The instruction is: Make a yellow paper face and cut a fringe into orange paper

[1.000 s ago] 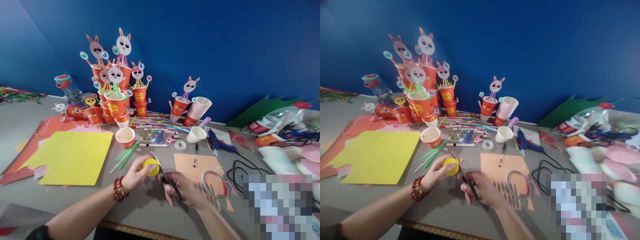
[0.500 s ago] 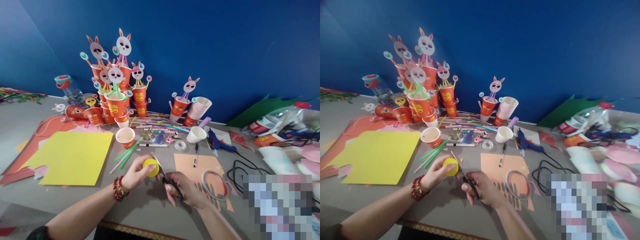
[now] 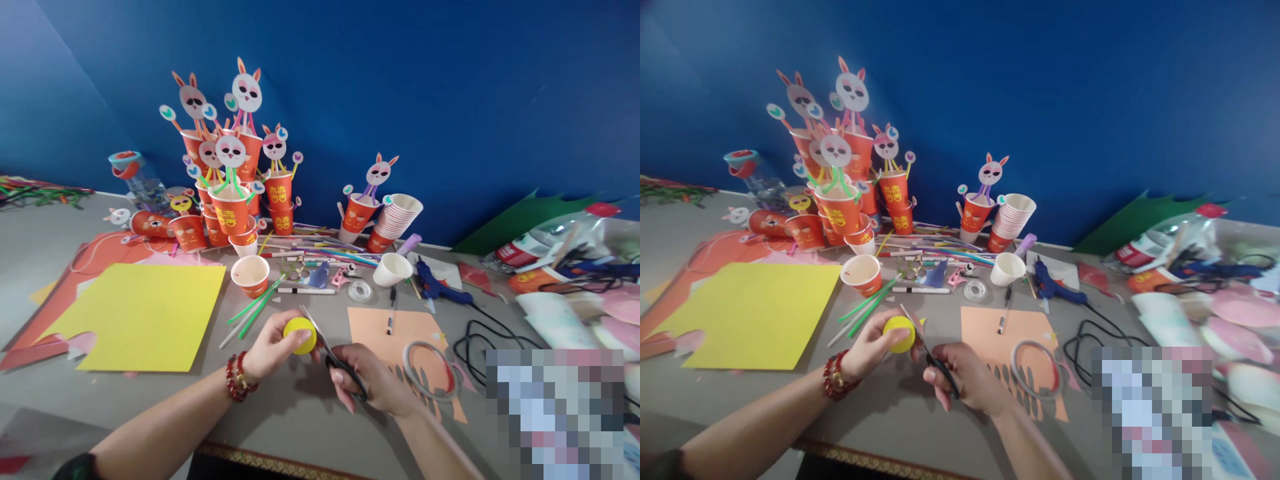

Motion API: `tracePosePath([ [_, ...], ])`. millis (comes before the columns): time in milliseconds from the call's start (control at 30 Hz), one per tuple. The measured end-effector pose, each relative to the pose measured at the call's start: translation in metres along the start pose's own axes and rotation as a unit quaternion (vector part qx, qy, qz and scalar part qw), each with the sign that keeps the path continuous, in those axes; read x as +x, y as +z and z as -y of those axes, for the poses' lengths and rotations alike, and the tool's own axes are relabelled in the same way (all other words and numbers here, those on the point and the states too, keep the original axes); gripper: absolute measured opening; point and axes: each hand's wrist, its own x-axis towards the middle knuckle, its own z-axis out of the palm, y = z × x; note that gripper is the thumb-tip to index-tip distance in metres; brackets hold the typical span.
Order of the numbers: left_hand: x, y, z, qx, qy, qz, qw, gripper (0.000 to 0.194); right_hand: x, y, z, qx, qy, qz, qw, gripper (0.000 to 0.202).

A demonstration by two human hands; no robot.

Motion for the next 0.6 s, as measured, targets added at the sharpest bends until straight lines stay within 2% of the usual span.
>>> tracePosePath([
  [267, 0.001, -0.002, -0.001, 0.003, 0.025, 0.012, 1.000, 0.026, 0.000, -0.001, -0.010, 0.013, -0.004, -0.003, 1.000, 0.055],
  [433, 0.001, 0.000, -0.003, 0.015, 0.029, 0.011, 0.999, 0.028, 0.000, -0.001, -0.004, 0.004, 0.014, -0.009, 1.000, 0.055],
  [533, 0.002, -0.002, 0.000, 0.026, 0.043, 0.004, 0.999, 0.030, 0.001, 0.001, 0.002, 0.013, -0.011, -0.052, 0.999, 0.054],
  [600, 0.003, -0.003, 0.003, 0.046, 0.065, -0.023, 0.997, 0.029, 0.002, 0.003, 0.005, 0.029, -0.048, -0.090, 0.994, 0.053],
])
